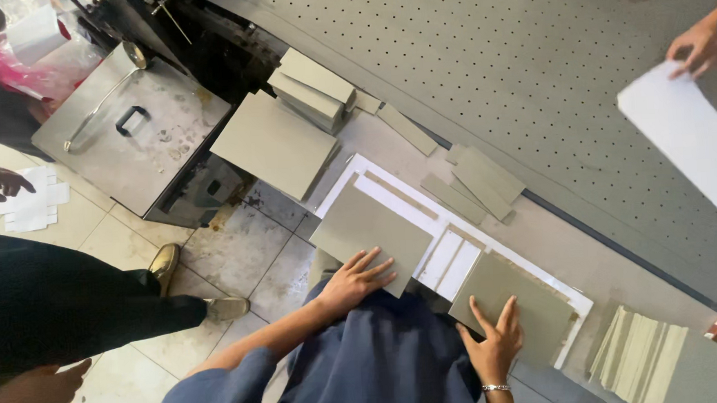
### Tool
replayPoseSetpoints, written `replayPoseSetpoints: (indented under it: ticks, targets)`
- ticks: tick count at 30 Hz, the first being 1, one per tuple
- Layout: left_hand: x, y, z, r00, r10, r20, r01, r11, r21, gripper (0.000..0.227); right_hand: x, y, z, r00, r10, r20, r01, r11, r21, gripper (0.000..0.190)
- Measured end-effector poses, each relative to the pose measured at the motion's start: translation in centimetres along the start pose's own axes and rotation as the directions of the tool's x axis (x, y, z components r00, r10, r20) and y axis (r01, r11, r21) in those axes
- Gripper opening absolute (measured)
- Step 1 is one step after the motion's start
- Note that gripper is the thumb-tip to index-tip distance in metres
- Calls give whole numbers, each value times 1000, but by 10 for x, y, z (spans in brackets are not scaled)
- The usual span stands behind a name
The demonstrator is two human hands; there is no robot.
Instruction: The person repeatedly places a stack of book pages onto a work surface, covers them with a red cover sheet, and then removes the cover to repeat the process. The person handles the pages and cover by hand throughout the task.
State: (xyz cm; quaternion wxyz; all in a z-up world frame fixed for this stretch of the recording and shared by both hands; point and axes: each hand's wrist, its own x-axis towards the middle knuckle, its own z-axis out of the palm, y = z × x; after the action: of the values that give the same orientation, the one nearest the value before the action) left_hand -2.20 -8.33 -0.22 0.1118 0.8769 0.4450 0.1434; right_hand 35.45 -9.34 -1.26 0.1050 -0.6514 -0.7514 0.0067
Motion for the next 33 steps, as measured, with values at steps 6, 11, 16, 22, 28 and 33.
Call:
replayPoseSetpoints:
  ticks: [6,11,16,22,28,33]
  targets:
    - [22,3,21,996,-3,-90,10,997,75,47,1,-6,-6,1000,-16,-18,16,1000,15,68]
    - [33,-1,11,1000,-30,-8,31,996,80,50,4,-22,-25,999,9,-50,-2,989,148,62]
    - [41,0,-4,999,-28,-35,30,999,34,50,15,-30,-29,994,71,-86,-58,988,146,41]
    - [83,-2,-22,986,-101,-131,99,995,-17,42,50,-35,-32,970,72,-231,-41,990,135,14]
    - [179,-47,-13,977,-139,-161,151,986,68,51,125,-22,-20,975,204,-88,-190,970,151,26]
    - [252,-109,16,996,-49,-69,57,991,123,67,224,-14,1,976,133,-173,-90,968,234,41]
